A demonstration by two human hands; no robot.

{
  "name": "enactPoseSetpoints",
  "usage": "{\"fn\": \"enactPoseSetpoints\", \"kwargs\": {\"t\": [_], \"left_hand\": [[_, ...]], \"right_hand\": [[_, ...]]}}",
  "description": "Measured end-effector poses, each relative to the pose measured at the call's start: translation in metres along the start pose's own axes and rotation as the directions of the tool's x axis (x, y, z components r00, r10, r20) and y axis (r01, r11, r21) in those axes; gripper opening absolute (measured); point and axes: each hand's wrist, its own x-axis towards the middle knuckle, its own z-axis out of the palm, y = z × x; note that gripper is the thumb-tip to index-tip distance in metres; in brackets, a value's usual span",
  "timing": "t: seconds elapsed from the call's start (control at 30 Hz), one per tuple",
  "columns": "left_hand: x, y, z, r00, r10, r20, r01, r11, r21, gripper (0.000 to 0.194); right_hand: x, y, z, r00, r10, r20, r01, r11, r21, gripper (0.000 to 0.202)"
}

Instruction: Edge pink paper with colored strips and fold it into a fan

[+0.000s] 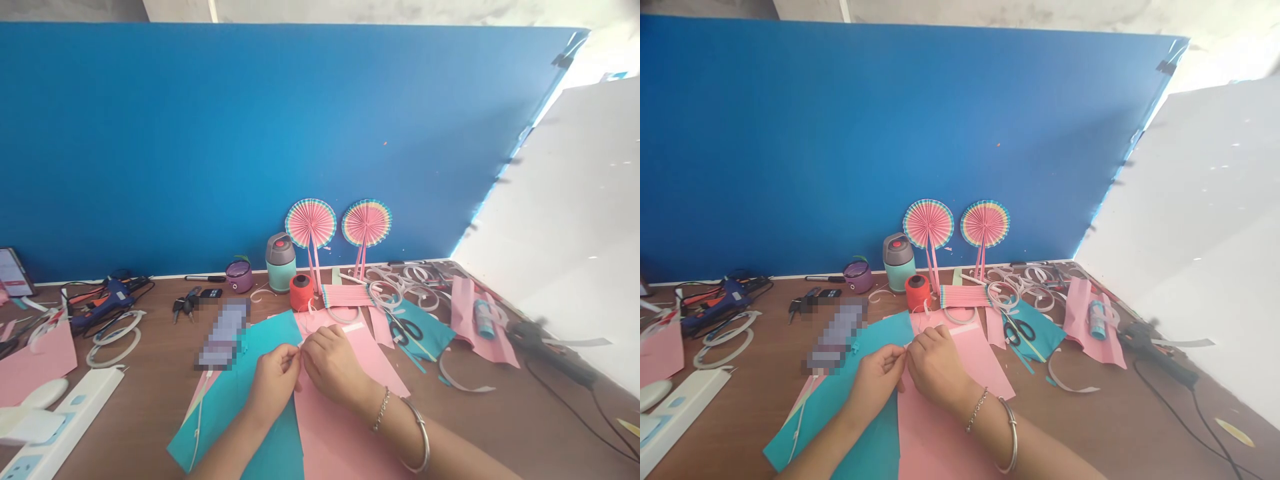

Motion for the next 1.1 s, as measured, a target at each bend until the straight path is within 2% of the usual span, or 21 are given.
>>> {"fn": "enactPoseSetpoints", "kwargs": {"t": [0.33, 0.77, 0.97, 1.1], "left_hand": [[0.0026, -0.0029, 0.0003, 1.0, 0.001, -0.001, -0.001, 1.0, 0.011, 0.022], [0.0004, 0.0015, 0.0013, 1.0, -0.008, 0.007, 0.008, 1.0, 0.001, 0.024], [-0.0001, -0.0001, 0.0018, 1.0, -0.013, 0.01, 0.013, 1.0, -0.007, 0.023], [0.0006, -0.0012, 0.0019, 1.0, -0.01, 0.012, 0.01, 1.0, -0.015, 0.023]], "right_hand": [[0.0009, 0.0047, -0.0039, 1.0, 0.001, 0.027, -0.003, 0.997, 0.072, 0.017], [-0.0009, 0.0023, 0.0012, 0.998, 0.053, 0.029, -0.055, 0.995, 0.083, 0.017], [0.0011, 0.0014, -0.0025, 0.991, 0.125, 0.036, -0.13, 0.976, 0.174, 0.015], [0.0025, 0.0007, -0.0045, 0.974, 0.214, 0.071, -0.225, 0.938, 0.262, 0.012]]}}
